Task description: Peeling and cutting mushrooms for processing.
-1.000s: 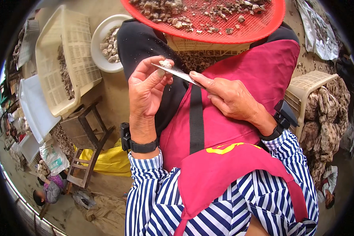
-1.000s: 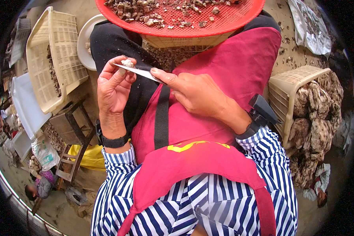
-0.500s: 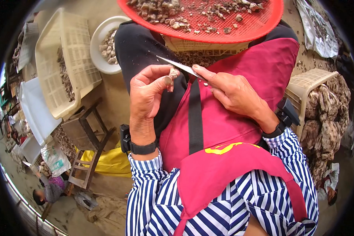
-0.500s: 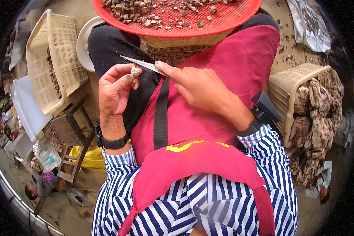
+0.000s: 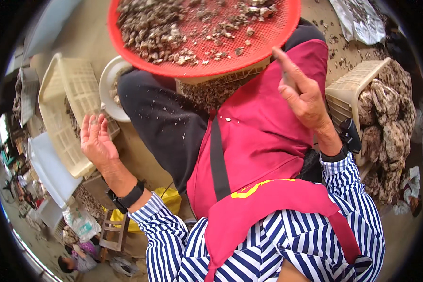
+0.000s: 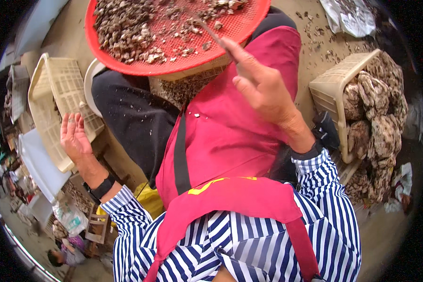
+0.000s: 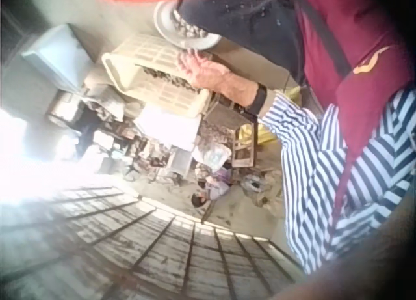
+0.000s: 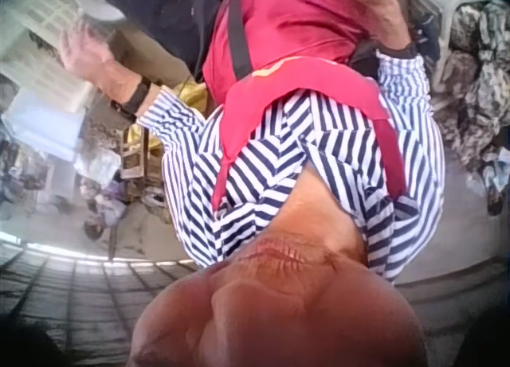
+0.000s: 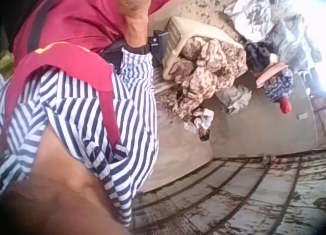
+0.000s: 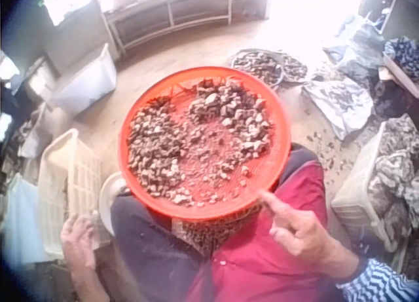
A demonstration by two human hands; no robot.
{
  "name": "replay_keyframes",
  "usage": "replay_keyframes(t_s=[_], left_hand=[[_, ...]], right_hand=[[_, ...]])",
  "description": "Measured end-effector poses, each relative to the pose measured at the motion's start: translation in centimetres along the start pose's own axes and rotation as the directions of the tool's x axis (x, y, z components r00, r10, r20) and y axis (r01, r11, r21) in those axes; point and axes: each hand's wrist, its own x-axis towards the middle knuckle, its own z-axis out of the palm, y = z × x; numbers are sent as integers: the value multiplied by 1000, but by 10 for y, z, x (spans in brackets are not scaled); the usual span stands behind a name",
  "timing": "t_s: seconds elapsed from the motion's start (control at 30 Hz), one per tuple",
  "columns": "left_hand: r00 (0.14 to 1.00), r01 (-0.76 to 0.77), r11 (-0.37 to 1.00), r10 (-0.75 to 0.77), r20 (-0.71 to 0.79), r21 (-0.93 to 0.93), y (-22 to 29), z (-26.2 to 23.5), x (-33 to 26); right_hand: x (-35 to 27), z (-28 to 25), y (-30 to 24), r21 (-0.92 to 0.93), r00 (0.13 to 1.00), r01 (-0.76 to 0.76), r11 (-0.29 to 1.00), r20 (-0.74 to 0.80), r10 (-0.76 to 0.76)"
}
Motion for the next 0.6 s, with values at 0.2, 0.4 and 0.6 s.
replay_keyframes(t_s=[0.2, 0.4, 0.6], left_hand=[[904, -122, 940, -26, 426, 318, -3, 121, -30], [471, -601, 677, -131, 872, 426, -71, 244, -47], [87, -892, 437, -94, 992, 119, -110, 268, -41]], right_hand=[[1, -21, 20, 67, 937, 58, 996, -348, -32], [0, -26, 19, 293, 911, 39, 955, -403, 87], [1, -26, 23, 313, 920, 45, 949, -383, 83]])
